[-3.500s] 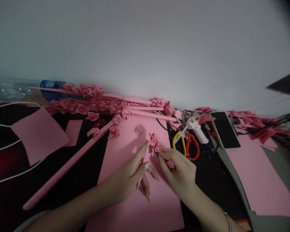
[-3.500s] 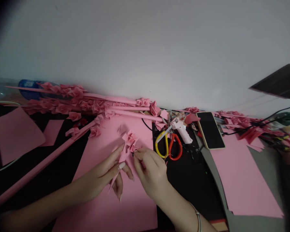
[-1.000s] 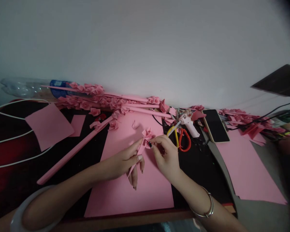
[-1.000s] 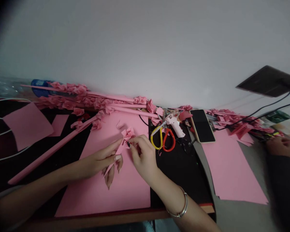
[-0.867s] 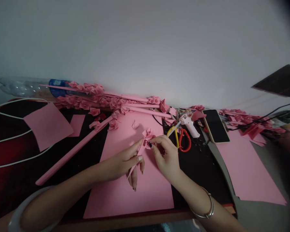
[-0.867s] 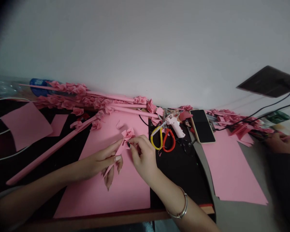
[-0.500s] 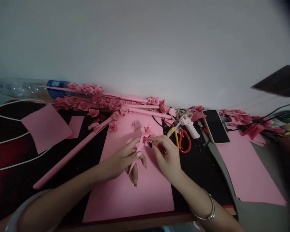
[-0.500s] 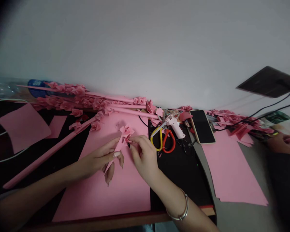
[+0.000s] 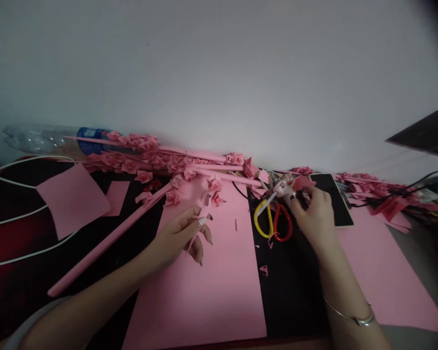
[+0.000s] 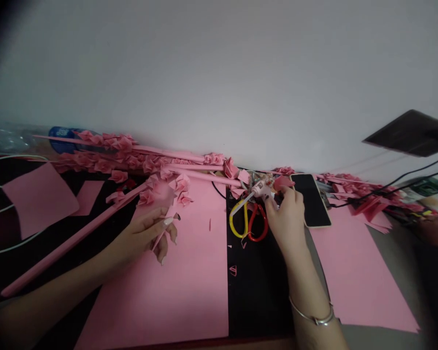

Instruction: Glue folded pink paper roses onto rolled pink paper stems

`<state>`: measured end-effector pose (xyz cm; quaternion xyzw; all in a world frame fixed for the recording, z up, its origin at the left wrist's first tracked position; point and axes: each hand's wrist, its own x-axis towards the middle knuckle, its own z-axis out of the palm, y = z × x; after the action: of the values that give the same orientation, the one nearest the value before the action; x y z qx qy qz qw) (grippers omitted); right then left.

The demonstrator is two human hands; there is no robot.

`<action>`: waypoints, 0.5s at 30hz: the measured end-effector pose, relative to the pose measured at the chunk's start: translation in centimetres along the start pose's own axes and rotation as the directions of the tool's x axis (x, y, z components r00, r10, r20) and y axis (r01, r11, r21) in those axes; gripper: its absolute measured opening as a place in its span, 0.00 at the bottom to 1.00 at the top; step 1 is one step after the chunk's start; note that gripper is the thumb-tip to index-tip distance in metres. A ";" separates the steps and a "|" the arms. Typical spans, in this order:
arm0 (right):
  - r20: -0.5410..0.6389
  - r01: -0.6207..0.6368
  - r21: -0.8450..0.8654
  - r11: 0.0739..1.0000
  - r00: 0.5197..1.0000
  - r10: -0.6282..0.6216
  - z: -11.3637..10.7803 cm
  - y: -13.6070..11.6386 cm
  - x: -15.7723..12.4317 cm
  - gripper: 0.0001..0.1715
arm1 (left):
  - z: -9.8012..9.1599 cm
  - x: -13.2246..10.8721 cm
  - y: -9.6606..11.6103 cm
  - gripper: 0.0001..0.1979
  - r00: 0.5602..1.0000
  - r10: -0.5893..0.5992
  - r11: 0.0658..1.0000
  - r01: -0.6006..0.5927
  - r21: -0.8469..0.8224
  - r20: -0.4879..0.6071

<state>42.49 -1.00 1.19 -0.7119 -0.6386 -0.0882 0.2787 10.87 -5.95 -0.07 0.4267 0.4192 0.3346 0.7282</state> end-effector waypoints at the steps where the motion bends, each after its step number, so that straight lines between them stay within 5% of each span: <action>1: 0.021 -0.021 -0.026 0.999 1.000 0.022 0.6 0.6 -0.1 0.23 | 0.0 0.0 0.0 0.09 1.000 0.003 1.000 -0.003 0.006 -0.009; 8: 0.124 -0.013 0.003 1.000 0.992 0.012 3.0 2.3 -0.9 0.25 | -0.3 0.0 -0.5 0.12 0.998 0.061 0.994 -0.060 0.092 -0.015; 15: 0.132 -0.021 0.021 1.000 0.991 0.018 3.2 1.6 -0.6 0.24 | -0.6 -0.4 -0.3 0.14 0.981 0.121 0.966 -0.082 0.246 -0.148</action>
<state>43.15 0.06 -2.24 -0.7191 -0.6495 -0.0313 0.2449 10.17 -6.21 -0.39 0.5034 0.4916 0.3525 0.6169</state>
